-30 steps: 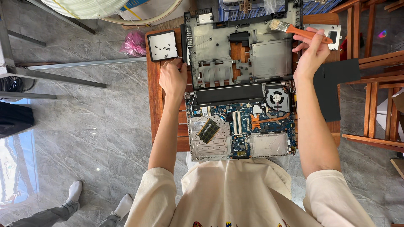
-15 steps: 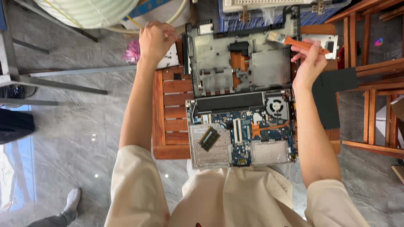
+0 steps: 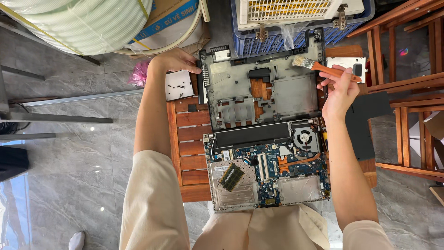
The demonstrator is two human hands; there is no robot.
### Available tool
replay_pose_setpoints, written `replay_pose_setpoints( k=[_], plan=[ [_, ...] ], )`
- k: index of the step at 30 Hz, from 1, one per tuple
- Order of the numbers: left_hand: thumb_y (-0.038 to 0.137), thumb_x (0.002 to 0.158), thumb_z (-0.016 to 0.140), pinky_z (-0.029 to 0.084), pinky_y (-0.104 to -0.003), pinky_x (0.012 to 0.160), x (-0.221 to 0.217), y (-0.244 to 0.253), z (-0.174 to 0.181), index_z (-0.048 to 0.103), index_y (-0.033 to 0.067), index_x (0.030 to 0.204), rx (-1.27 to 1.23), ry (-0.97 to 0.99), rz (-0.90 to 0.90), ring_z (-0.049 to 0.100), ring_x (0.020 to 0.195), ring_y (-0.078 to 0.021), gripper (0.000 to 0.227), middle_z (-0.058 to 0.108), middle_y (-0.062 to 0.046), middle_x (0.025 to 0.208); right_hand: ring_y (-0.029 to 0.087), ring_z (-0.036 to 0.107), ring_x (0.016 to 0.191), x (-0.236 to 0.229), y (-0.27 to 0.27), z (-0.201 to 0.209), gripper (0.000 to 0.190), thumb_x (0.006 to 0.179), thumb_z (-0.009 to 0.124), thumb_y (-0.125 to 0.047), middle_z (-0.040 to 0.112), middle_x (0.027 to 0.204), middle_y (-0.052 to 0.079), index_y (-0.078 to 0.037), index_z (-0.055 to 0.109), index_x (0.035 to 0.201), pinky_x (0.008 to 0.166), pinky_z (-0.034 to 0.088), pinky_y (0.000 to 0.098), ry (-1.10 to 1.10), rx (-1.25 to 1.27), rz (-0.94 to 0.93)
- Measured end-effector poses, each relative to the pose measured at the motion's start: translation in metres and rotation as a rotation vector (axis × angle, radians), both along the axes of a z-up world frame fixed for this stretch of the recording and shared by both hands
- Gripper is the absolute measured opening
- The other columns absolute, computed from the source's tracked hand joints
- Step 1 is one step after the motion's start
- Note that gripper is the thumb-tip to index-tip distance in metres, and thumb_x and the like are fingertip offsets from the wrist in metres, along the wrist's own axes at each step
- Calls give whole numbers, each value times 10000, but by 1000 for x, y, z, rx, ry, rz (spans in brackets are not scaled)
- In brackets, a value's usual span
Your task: The person cleans the internal chassis and components of a laptop using a brush, wipes the surface of a CD drive with the brush, and then inserts two RAM sticks into their slots on the motherboard before using a screwdriver on a internal screw.
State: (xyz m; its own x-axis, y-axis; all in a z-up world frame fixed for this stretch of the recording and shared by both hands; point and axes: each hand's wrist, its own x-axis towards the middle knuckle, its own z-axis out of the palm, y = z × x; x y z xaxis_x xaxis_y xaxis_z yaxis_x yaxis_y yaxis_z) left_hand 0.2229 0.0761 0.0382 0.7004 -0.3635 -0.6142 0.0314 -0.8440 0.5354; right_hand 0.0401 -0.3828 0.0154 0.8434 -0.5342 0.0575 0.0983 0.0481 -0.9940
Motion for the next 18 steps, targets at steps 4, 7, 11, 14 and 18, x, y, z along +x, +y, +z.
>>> replay_pose_setpoints(
  k=[4,7,11,14,18],
  plan=[
    [494,744,888,425,-412,1068,13,8,-31,708,190,1250,-138,33,70,626,1130,-231,618,738,-11,1120,133,619,679,0,1,3,437,1124,439,-438,759,963,198,-64,660,1170,642,580,290,14,8,-3],
    [273,786,887,455,-157,742,15,6,-23,705,177,1080,-480,71,231,595,816,-16,359,692,139,935,148,581,650,0,3,8,441,1130,438,-437,748,959,222,-51,647,1162,603,509,284,1,9,-4],
    [207,978,690,549,-228,767,27,11,-4,607,122,1159,-715,118,481,723,893,-130,217,764,-55,1039,143,547,613,-1,7,16,460,1081,452,-426,740,959,207,-14,655,1120,559,439,267,25,14,7],
    [189,1018,627,644,-329,770,26,10,8,564,115,1228,-860,141,618,759,971,-222,231,747,-100,1139,147,567,649,-1,8,17,467,1086,447,-427,741,970,204,-15,662,1138,594,484,280,26,11,11],
    [95,1051,541,726,-350,814,16,15,29,523,84,1187,-955,5,741,749,1126,-295,137,709,-150,1251,147,575,666,-2,12,18,469,1088,443,-424,747,957,174,-16,668,1132,608,497,284,22,13,22]
  ],
)
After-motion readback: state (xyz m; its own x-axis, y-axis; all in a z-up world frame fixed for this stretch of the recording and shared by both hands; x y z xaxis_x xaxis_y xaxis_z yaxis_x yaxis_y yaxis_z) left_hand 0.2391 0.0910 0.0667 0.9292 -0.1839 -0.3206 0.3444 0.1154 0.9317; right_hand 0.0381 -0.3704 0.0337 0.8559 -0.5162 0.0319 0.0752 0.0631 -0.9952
